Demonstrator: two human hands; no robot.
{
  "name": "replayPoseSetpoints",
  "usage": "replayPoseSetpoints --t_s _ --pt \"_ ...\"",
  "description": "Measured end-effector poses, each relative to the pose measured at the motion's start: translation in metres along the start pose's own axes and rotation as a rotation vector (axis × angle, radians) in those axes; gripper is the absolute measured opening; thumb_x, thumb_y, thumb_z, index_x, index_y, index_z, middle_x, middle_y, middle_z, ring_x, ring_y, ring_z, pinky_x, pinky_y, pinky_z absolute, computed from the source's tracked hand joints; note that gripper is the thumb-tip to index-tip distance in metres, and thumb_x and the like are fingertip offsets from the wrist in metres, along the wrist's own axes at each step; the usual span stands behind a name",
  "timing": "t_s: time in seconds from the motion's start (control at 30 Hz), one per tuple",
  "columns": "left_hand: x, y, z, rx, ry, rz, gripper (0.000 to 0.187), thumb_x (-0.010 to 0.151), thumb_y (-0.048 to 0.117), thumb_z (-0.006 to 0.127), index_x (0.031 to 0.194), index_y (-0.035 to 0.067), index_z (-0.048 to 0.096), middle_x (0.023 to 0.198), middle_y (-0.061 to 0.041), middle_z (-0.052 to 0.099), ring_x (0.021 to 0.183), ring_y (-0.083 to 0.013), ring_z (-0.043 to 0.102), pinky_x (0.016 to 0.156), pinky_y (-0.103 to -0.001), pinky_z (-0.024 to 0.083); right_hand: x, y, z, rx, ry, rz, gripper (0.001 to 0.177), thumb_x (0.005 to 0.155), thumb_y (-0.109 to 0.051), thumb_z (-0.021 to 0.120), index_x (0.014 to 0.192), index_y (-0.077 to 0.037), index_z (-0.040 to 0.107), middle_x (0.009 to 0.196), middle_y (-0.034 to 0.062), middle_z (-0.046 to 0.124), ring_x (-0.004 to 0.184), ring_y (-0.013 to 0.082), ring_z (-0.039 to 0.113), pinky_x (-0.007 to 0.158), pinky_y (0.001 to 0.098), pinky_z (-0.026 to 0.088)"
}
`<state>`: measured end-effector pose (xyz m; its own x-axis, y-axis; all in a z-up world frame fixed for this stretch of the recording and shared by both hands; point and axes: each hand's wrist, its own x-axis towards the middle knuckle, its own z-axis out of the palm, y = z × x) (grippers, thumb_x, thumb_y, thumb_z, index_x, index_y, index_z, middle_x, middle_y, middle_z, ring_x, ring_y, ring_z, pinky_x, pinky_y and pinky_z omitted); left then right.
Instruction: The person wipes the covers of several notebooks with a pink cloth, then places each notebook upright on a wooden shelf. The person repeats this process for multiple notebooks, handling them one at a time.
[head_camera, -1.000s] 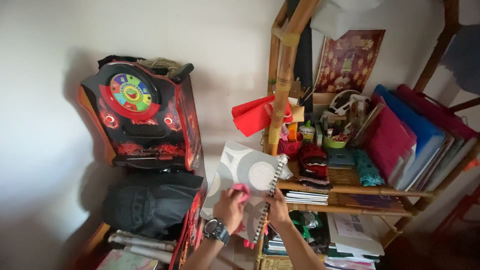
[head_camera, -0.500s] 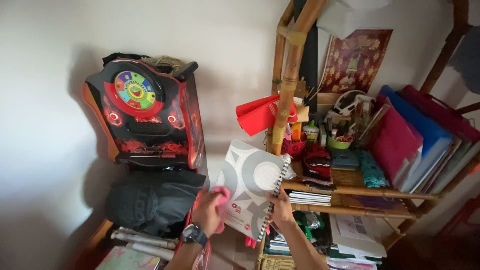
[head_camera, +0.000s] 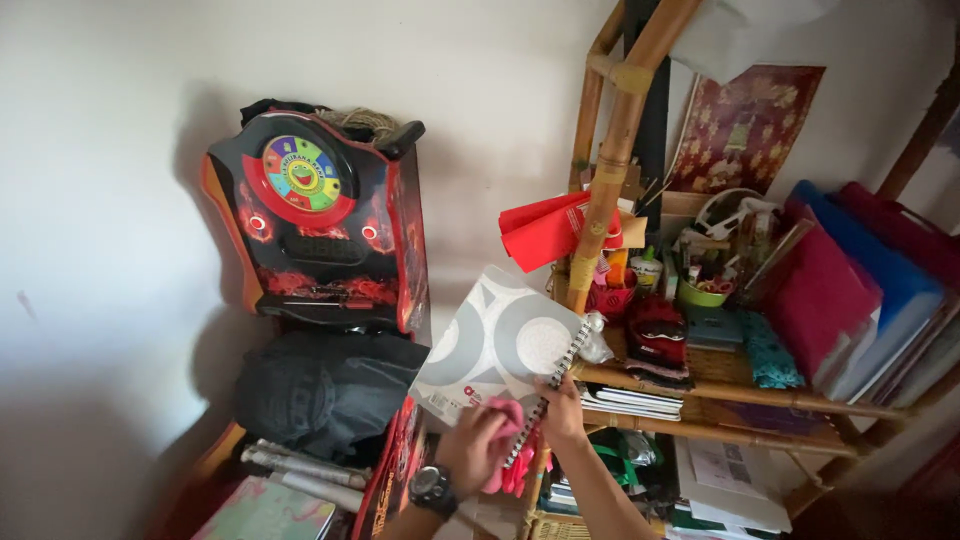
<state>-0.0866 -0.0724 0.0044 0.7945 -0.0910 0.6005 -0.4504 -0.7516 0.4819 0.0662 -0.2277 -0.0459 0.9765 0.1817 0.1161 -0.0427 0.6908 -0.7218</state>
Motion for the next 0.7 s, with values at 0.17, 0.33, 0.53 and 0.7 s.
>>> replayPoseSetpoints --t_s 0.17,0.33,0.53,0.7 --pt "-0.013 -0.075 -0.009 0.028 0.119 0.029 0.035 0.081 0.004 0.066 0.112 0.02 0.067 0.113 -0.005 0.071 0.104 -0.0324 0.069 0.086 -0.045 0.056 0.004 0.006 -0.008 0.025 -0.015 -0.002 0.045 0.086 0.009 0.061 0.128 -0.006 0.059 0.115 0.0066 0.069 0.104 0.0236 0.066 0.09 0.0378 0.053" --pt "-0.021 -0.135 -0.015 0.206 0.301 -0.165 0.049 0.073 0.007 0.07 0.121 0.016 0.066 0.118 -0.015 0.066 0.109 -0.0404 0.063 0.086 -0.049 0.053 -0.003 0.003 -0.005 -0.044 -0.079 0.023 0.048 0.087 0.007 0.062 0.134 -0.005 0.059 0.118 0.0081 0.069 0.104 0.0235 0.065 0.09 0.0381 0.052" --pt "-0.031 -0.17 -0.037 0.311 0.339 -0.291 0.053 0.075 0.009 0.07 0.127 0.011 0.06 0.121 -0.018 0.064 0.112 -0.0416 0.061 0.089 -0.051 0.052 0.0 0.022 -0.023 -0.222 -0.126 -0.036 0.054 0.084 0.008 0.064 0.137 -0.003 0.058 0.122 0.0061 0.069 0.108 0.02 0.064 0.094 0.0354 0.051" --pt "-0.043 -0.18 -0.05 0.327 0.332 -0.478 0.049 0.077 0.007 0.068 0.125 0.013 0.061 0.12 -0.017 0.065 0.112 -0.0405 0.062 0.091 -0.049 0.052 -0.015 0.026 -0.01 -0.287 -0.193 0.005 0.06 0.081 0.008 0.066 0.14 -0.002 0.058 0.129 0.0061 0.068 0.116 0.0192 0.06 0.101 0.0339 0.045"
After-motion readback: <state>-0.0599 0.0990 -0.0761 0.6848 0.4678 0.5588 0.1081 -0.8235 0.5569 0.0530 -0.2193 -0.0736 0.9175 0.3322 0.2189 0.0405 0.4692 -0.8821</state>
